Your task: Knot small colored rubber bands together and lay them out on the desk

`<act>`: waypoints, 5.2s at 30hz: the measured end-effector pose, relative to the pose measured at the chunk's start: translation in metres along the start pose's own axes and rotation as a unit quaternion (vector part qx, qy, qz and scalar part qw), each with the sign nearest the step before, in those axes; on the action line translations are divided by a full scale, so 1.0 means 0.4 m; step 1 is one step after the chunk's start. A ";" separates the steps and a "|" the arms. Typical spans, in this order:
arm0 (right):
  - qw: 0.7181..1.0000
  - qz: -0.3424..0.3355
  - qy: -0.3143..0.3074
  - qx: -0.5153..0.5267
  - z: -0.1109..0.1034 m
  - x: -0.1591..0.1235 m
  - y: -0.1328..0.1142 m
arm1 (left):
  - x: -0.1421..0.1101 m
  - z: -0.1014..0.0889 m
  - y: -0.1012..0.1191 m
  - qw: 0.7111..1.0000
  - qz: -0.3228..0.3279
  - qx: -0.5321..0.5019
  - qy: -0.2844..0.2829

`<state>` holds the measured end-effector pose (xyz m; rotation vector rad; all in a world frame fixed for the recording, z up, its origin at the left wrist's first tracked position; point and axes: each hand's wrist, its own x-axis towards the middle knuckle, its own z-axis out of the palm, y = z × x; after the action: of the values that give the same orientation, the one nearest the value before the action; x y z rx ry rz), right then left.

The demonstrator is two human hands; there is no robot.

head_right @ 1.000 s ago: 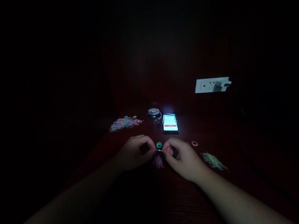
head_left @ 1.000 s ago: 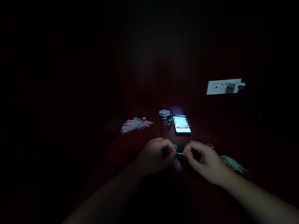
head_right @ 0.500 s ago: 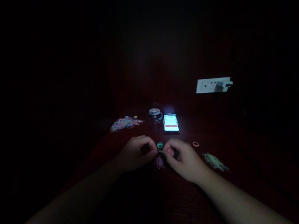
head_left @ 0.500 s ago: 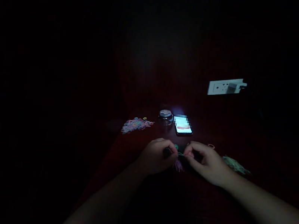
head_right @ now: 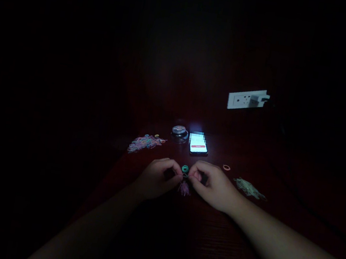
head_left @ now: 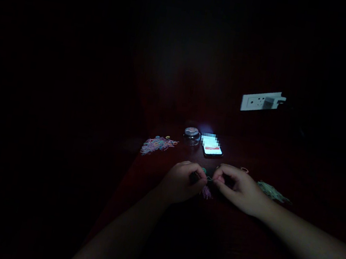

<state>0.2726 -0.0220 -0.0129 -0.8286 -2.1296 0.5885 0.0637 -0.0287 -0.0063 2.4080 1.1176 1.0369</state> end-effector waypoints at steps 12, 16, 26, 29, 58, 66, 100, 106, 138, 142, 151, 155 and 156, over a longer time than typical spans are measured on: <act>1.000 -0.013 0.001 -0.005 0.000 -0.002 -0.001 | 0.000 0.000 -0.002 1.000 0.007 0.001 -0.006; 1.000 -0.018 0.010 -0.005 -0.001 -0.002 0.000 | 0.000 -0.001 -0.003 1.000 0.008 0.005 -0.010; 0.999 -0.022 0.026 -0.016 -0.002 0.004 0.002 | -0.001 -0.001 -0.005 1.000 0.025 0.010 -0.006; 0.999 -0.018 0.024 -0.018 -0.002 0.004 0.001 | 0.000 -0.001 -0.005 1.000 0.027 0.006 -0.009; 1.000 -0.014 0.004 -0.004 -0.001 -0.004 0.011 | 0.004 -0.002 -0.002 0.999 0.028 0.005 -0.018; 1.000 -0.015 0.011 -0.012 -0.001 -0.002 0.009 | 0.000 -0.002 -0.003 1.000 0.020 0.004 0.004; 1.000 -0.015 0.016 -0.010 0.001 0.000 0.003 | 0.003 -0.003 -0.005 1.000 0.006 0.012 -0.004; 1.000 -0.008 0.017 -0.009 -0.001 0.001 0.004 | 0.005 -0.004 -0.002 1.000 0.008 0.015 -0.001; 1.000 -0.015 0.018 -0.007 0.001 0.000 0.007 | 0.004 -0.008 0.001 1.000 0.002 0.010 -0.014; 1.000 -0.021 0.017 -0.013 0.001 0.000 0.008 | 0.004 -0.009 0.001 1.000 0.002 0.006 -0.013; 1.000 -0.020 0.013 -0.013 -0.002 -0.001 0.004 | 0.002 -0.005 -0.005 1.000 0.014 0.007 -0.009; 1.000 -0.018 0.018 -0.010 -0.001 0.001 0.006 | 0.002 -0.006 -0.004 1.000 0.019 0.005 -0.008; 1.000 -0.019 0.020 -0.011 -0.001 0.001 0.006 | 0.002 -0.006 -0.003 1.000 0.018 0.006 -0.008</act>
<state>0.2737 -0.0198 -0.0140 -0.8040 -2.1141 0.5265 0.0616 -0.0275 -0.0049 2.4494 1.0820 1.0223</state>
